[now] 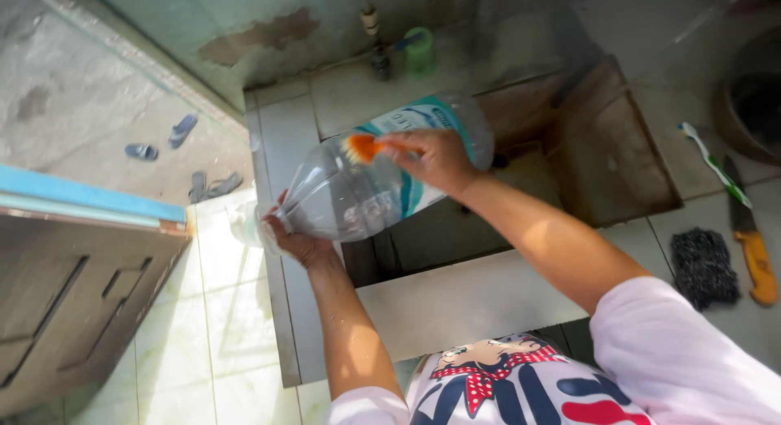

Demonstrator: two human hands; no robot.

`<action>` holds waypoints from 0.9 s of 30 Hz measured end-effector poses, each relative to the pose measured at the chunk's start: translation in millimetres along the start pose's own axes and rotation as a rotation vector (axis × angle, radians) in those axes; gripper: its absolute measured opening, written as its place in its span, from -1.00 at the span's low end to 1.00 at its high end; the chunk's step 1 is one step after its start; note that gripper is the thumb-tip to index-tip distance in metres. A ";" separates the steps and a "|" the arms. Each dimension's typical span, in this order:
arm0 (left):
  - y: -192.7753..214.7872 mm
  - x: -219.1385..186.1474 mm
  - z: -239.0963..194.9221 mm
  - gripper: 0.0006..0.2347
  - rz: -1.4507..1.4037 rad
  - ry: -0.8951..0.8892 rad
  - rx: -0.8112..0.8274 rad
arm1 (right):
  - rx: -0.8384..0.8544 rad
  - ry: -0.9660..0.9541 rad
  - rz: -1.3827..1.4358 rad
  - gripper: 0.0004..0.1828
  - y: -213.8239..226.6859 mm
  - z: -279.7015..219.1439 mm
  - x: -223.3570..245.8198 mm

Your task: Cleaning the exterior and interior of a large plastic water jug using a brush and water at a sink.

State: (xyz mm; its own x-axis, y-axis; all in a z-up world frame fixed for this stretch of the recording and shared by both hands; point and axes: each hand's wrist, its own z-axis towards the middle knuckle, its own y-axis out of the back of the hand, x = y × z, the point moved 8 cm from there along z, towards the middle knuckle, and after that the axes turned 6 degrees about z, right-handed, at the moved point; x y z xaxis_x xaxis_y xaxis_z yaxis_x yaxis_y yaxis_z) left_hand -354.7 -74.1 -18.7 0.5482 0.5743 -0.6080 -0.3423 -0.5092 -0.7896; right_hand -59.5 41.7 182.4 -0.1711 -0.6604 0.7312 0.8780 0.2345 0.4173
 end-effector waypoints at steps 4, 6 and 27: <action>-8.6 -9.9 14.1 -0.63 -0.049 0.016 0.097 | -0.096 -0.208 -0.138 -0.74 40.1 -3.4 -80.2; -28.7 -12.8 8.7 -0.68 0.072 -0.012 0.110 | -0.139 -0.372 -0.078 -0.71 30.1 -15.1 -89.7; 16.5 -12.2 125.7 -0.26 0.458 -0.081 -0.217 | -0.442 -0.552 -0.001 -0.39 62.5 -27.4 -147.0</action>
State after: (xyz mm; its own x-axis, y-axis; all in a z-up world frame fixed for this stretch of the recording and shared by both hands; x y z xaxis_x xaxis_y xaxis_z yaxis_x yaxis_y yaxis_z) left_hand -463.0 -9.0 -34.7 0.3154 0.3047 -0.8987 -0.3623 -0.8366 -0.4108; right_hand 32.8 133.9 86.2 -0.2707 -0.1749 0.9466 0.9571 -0.1547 0.2451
